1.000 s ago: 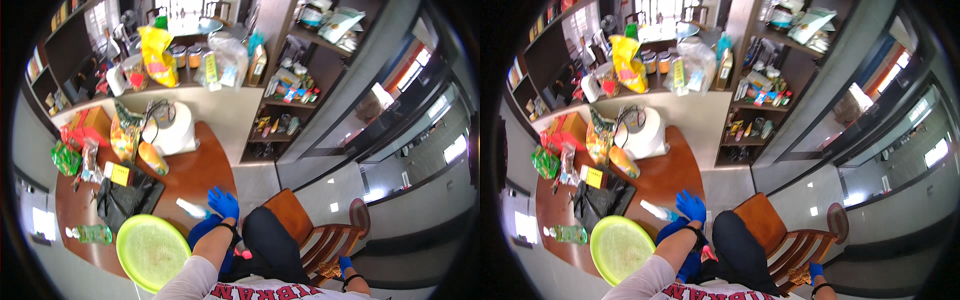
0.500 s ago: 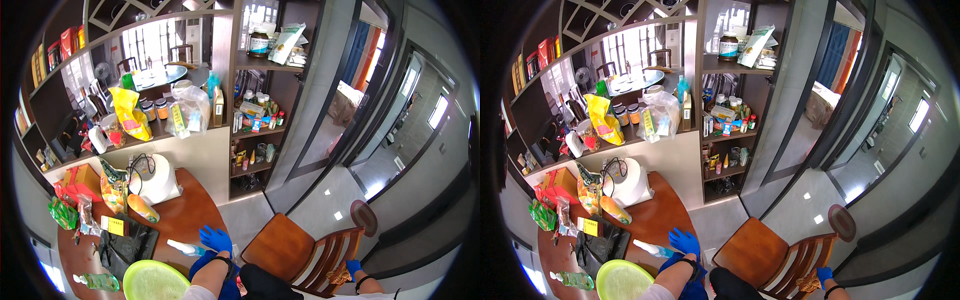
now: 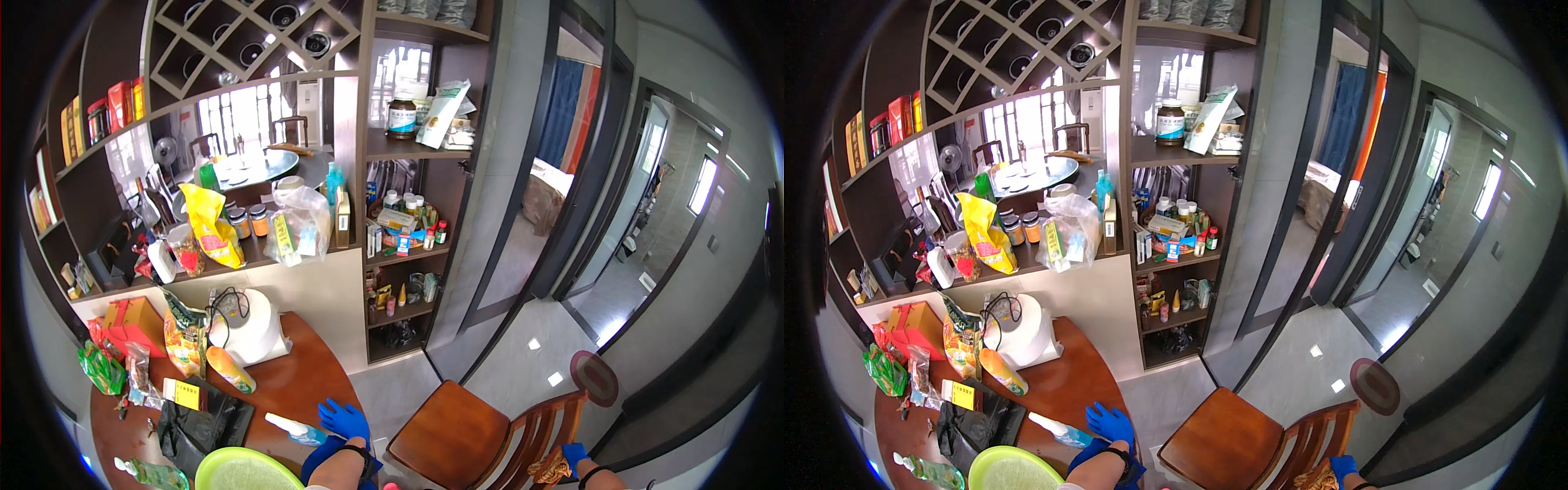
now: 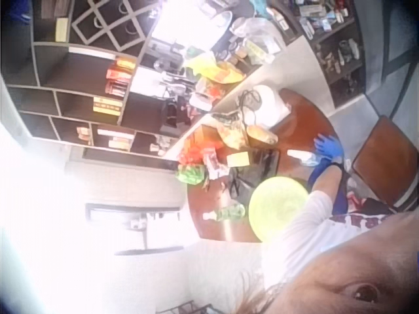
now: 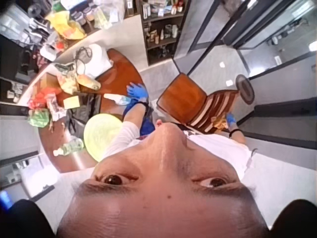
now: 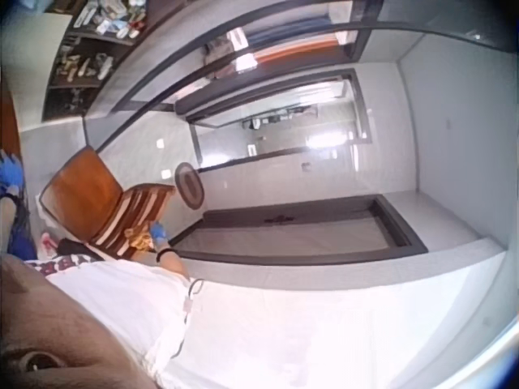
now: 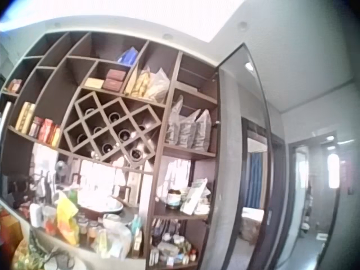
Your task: Rearranges items in a shelving unit and cleans a wooden chair with spray and a cloth.
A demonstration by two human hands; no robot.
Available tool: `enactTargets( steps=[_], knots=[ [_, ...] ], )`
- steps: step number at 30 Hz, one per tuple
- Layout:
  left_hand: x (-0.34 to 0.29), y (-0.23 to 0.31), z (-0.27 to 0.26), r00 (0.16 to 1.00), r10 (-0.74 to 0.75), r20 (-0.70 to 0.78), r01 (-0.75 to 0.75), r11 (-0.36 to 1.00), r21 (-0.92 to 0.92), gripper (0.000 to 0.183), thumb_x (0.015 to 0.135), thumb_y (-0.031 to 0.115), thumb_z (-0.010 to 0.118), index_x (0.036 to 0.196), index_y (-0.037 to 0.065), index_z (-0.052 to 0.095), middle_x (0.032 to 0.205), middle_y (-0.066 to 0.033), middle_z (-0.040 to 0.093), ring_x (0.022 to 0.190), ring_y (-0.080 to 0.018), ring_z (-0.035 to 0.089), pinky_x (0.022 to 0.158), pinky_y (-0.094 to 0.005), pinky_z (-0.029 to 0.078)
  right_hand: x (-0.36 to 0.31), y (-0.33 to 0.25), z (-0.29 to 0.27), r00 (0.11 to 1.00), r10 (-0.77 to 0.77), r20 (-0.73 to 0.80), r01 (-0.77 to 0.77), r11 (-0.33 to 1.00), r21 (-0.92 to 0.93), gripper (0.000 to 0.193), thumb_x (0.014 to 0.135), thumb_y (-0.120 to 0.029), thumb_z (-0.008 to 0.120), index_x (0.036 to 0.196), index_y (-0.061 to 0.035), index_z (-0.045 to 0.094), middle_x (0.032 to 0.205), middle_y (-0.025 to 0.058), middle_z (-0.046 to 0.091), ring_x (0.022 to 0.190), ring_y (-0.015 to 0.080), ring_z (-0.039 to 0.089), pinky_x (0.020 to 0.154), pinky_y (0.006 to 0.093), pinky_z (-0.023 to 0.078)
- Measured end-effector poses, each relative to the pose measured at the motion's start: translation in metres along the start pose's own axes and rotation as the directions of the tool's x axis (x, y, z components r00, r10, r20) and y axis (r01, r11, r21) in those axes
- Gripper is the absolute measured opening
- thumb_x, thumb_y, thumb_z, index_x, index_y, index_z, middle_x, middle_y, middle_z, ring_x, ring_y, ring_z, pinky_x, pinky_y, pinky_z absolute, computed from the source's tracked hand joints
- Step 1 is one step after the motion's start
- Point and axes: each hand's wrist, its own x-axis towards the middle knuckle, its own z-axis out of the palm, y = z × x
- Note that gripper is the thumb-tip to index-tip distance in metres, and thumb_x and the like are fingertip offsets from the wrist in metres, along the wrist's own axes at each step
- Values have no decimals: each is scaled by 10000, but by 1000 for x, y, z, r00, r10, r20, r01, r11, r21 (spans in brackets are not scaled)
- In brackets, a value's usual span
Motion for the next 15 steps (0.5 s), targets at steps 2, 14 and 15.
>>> enactTargets(
  steps=[2, 14, 15],
  knots=[
    [-4, -7, -3, 1000, 0, 12, -1, 1000, 9, 538, 830, 238, 525, 1302, 20, 386, 1406, -226, 240, 1275, -387, 253, 1037, -538, 191, -11, 2, -2, 1000, 23, -13, -21, 986, 165, 291, 851, -262, 540, 766, 15, 574, 711, 135, 554, 682, 284, 524, 622, 445, 405],
    [9, 1, -2, 984, 136, -120, -101, 961, 259, 476, 845, 283, 481, 1269, 69, 453, 1322, -211, 398, 1138, -379, 442, 928, -486, 357, -88, -19, -20, 857, -398, 326, -51, 566, 823, 316, 816, -266, 627, 1033, -41, 581, 886, 121, 649, 749, 259, 645, 680, 430, 531],
    [10, 7, -3, 987, 123, -104, -96, 967, 236, 472, 851, 264, 475, 1276, 61, 442, 1327, -212, 391, 1152, -373, 428, 925, -496, 350, -67, -12, -16, 866, -351, 357, -108, 565, 818, 285, 808, -271, 635, 984, -52, 592, 872, 111, 650, 734, 249, 644, 678, 417, 530]
  ],
)
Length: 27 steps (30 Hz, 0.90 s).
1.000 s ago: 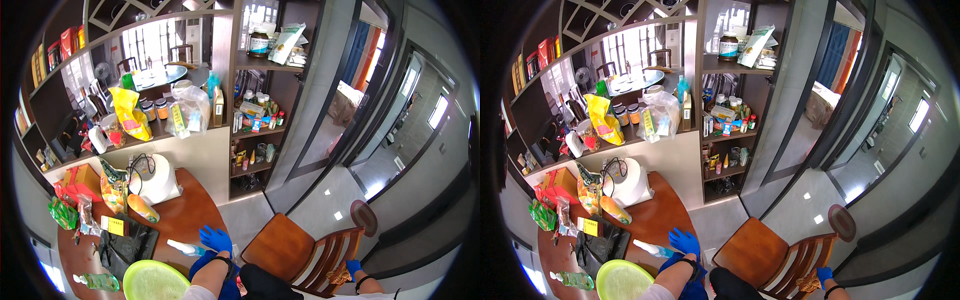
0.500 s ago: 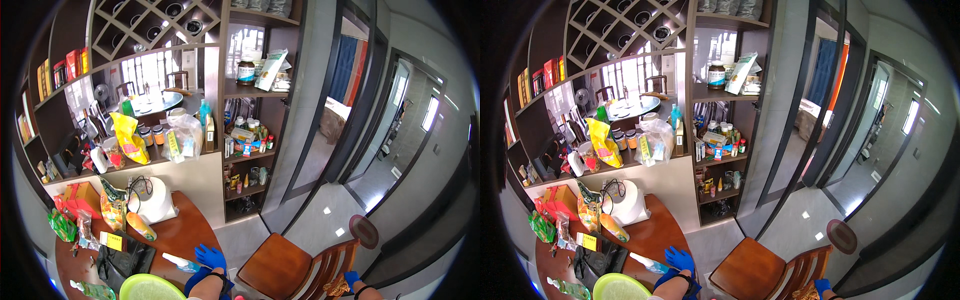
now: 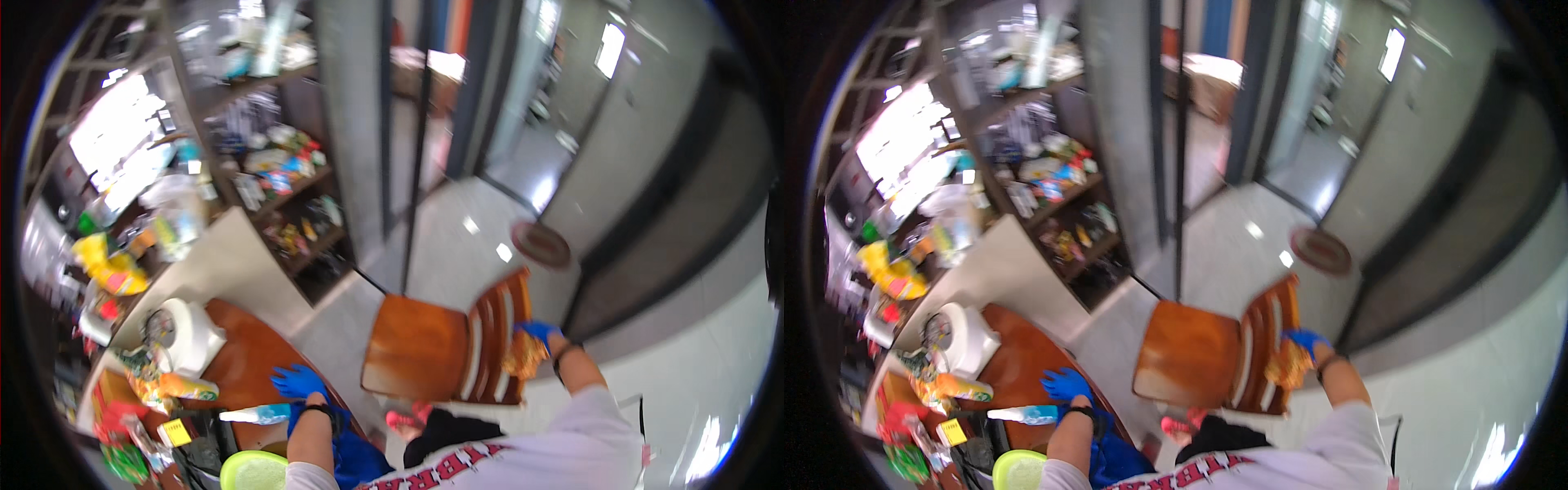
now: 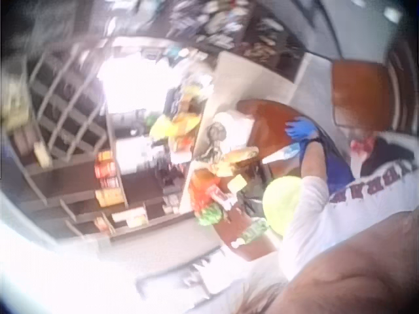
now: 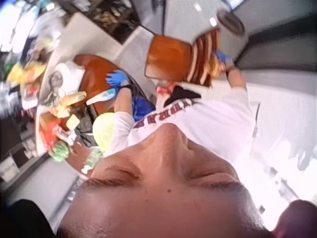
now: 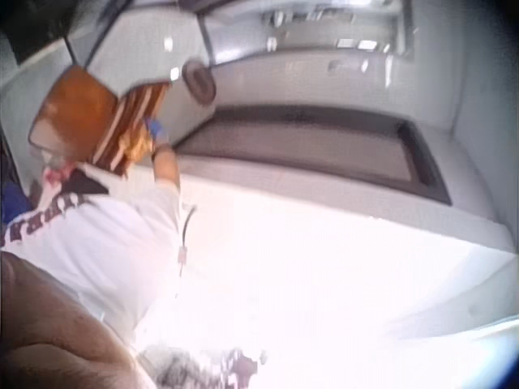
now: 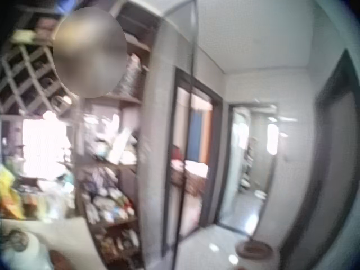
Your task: Rearranges items in a shelving unit and cleans a wooden chair with spray and a cloth.
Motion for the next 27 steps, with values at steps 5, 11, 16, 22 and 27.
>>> enactTargets(
  steps=[5, 11, 16, 22, 27],
  knots=[
    [-8, -8, 3, 999, 53, 10, -46, 926, -376, 449, 871, 194, 463, 1292, 44, 420, 1347, -189, 374, 1189, -387, 392, 957, -528, 294, 57, 1, -19, 975, 155, -161, -209, 884, -418, 426, 764, -421, 614, 1011, -74, 607, 974, 87, 629, 857, 211, 600, 748, 371, 475],
    [-106, -11, -47, 795, 586, 155, -495, 776, -392, 540, 855, 187, 513, 1350, 49, 348, 1422, -192, 260, 1301, -383, 249, 1021, -540, 206, 7, -13, -17, 964, 162, -211, -245, 850, -466, 434, 766, -388, 615, 1053, -63, 597, 1004, 88, 614, 864, 209, 578, 761, 353, 462],
    [-158, -69, -90, 657, 716, 237, -676, 698, -235, 640, 808, 229, 549, 1369, 40, 306, 1437, -201, 216, 1329, -389, 177, 1052, -536, 151, -4, -16, 8, 981, 133, -141, -188, 828, -528, 404, 780, -345, 608, 1051, -47, 593, 996, 101, 619, 880, 220, 586, 755, 359, 472],
    [-171, -109, -113, 563, 699, 441, -735, 668, -121, 809, 721, 240, 612, 1380, -24, 222, 1458, -196, 141, 1352, -367, 103, 1071, -527, 115, -2, -1, 2, 1000, 6, -26, -16, 916, -402, 382, 807, -311, 593, 1033, -4, 578, 884, 121, 626, 750, 234, 615, 646, 382, 504],
    [-166, -120, -89, 477, 741, 472, -765, 614, -191, 840, 656, 139, 637, 1372, -26, 231, 1458, -197, 109, 1354, -380, 68, 1061, -552, 116, -31, 44, -47, 998, 21, 61, -3, 960, -279, 294, 787, -210, 606, 992, 0, 583, 837, 125, 634, 663, 247, 620, 580, 396, 516]
  ],
)
